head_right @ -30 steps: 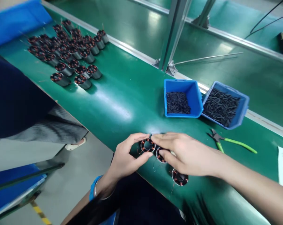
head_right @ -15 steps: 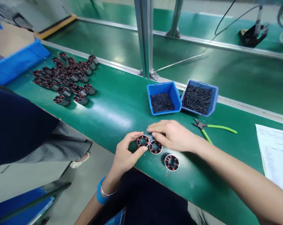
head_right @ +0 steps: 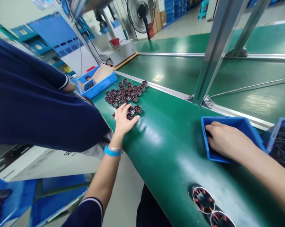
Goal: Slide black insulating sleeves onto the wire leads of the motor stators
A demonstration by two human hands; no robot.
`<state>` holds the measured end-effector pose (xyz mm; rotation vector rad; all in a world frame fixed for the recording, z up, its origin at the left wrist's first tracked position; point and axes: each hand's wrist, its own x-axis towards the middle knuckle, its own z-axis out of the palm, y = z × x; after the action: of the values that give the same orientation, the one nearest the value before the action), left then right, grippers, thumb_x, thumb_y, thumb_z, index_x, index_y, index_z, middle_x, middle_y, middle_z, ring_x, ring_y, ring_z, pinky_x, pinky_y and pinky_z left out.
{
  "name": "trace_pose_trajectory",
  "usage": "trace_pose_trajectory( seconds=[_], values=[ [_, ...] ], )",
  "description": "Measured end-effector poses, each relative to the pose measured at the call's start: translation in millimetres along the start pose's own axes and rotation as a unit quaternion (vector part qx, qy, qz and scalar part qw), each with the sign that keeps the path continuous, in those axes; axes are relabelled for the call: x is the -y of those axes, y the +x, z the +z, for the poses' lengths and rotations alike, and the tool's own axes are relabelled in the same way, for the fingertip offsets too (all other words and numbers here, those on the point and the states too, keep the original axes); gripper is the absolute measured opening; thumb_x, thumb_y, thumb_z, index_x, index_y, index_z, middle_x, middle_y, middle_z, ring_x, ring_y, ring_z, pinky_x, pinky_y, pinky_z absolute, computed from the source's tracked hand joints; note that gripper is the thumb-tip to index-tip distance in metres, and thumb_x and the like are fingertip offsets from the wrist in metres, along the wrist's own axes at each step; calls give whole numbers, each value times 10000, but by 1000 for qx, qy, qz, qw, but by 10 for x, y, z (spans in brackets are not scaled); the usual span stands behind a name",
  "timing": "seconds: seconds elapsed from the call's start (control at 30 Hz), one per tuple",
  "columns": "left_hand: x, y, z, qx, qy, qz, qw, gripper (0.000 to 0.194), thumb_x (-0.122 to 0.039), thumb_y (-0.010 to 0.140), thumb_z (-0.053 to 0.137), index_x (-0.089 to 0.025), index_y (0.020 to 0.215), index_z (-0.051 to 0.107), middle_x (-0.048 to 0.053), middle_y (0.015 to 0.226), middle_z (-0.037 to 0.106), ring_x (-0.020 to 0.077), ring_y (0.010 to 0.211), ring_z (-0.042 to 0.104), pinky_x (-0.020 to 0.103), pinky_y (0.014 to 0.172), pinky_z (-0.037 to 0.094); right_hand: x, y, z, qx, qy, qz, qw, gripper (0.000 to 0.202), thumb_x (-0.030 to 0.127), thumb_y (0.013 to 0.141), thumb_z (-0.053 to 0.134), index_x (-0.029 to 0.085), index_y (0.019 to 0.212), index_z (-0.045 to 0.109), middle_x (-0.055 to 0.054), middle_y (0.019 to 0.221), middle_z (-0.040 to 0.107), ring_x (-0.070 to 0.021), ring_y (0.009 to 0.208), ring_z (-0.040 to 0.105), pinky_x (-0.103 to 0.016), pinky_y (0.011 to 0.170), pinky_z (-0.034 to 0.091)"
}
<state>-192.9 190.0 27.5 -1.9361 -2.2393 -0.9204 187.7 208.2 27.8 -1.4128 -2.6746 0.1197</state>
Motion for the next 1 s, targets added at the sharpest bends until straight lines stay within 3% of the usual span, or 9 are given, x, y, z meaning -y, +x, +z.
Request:
trace_pose_trajectory(
  seconds=[0.07, 0.17, 0.33, 0.5, 0.63, 0.7, 0.77, 0.87, 1.0],
  values=[
    [173, 240, 78, 63, 47, 22, 997, 667, -376, 714, 813, -202, 1322, 600, 160, 1457, 535, 439, 1332, 448, 620, 1079, 375, -26, -36, 31, 4, -4, 10, 1000, 119, 122, 838, 622, 148, 770, 715, -169, 876, 749, -251, 693, 722, -339, 655, 550],
    [160, 211, 164, 89, 47, 60, 993, 538, -274, 777, 739, -193, 1296, 621, 125, 1374, 607, 369, 1244, 524, 529, 1058, 414, -59, -86, 75, -7, -4, 16, 1000, 104, 122, 823, 642, 175, 756, 701, -143, 863, 749, -247, 688, 716, -348, 647, 562],
    [-293, -366, 175, 98, -21, 146, 984, 490, -246, 810, 692, -177, 1289, 612, 113, 1335, 627, 315, 1196, 538, 489, 1053, 428, -53, -206, 68, -18, 9, 32, 999, 88, 145, 831, 664, 180, 842, 744, -126, 909, 770, -241, 731, 721, -347, 665, 557],
    [-818, -925, 136, 127, -95, 179, 971, 685, -304, 783, 730, -176, 1408, 480, 158, 1403, 536, 336, 1242, 520, 510, 1045, 466, -8, -266, -16, -59, 19, 35, 997, 213, 248, 906, 570, 199, 905, 777, -94, 930, 776, -231, 811, 725, -336, 719, 550],
    [-996, -1239, 93, 80, -163, 178, 967, 561, -262, 770, 742, -165, 1285, 542, 157, 1242, 567, 291, 1139, 598, 443, 955, 549, 19, -268, -63, -25, 6, 74, 997, 181, 262, 864, 601, 208, 861, 774, -68, 929, 760, -235, 796, 713, -337, 690, 532],
    [-1027, -1355, 39, 88, -180, 180, 963, 434, -284, 778, 755, -178, 1173, 608, 129, 1145, 601, 268, 1048, 630, 408, 878, 576, 63, -306, -119, -18, -4, 99, 995, 160, 268, 856, 624, 198, 860, 767, -74, 918, 752, -244, 789, 706, -338, 662, 513],
    [-1051, -1433, -44, 121, -190, 179, 958, 415, -307, 766, 759, -177, 1143, 644, 138, 1181, 610, 261, 986, 638, 406, 830, 579, 160, -384, -207, -63, 7, 112, 992, 151, 273, 858, 631, 191, 868, 757, -76, 906, 753, -245, 783, 701, -339, 650, 497],
    [-1097, -1478, -171, 185, -204, 172, 946, 469, -260, 771, 702, -165, 1226, 644, 159, 1337, 577, 250, 955, 638, 416, 827, 567, 419, -547, -336, -117, 153, 102, 976, 141, 299, 874, 628, 207, 841, 730, -34, 826, 751, -189, 701, 682, -308, 645, 500],
    [-1172, -1477, -215, 282, -230, 164, 917, 229, -223, 853, 623, -194, 1057, 725, 62, 1018, 736, 211, 819, 641, 389, 770, 530, 798, -722, -276, -11, 409, 97, 907, 114, 303, 872, 649, 227, 824, 718, 5, 787, 746, -140, 684, 681, -248, 625, 528]
  ],
)
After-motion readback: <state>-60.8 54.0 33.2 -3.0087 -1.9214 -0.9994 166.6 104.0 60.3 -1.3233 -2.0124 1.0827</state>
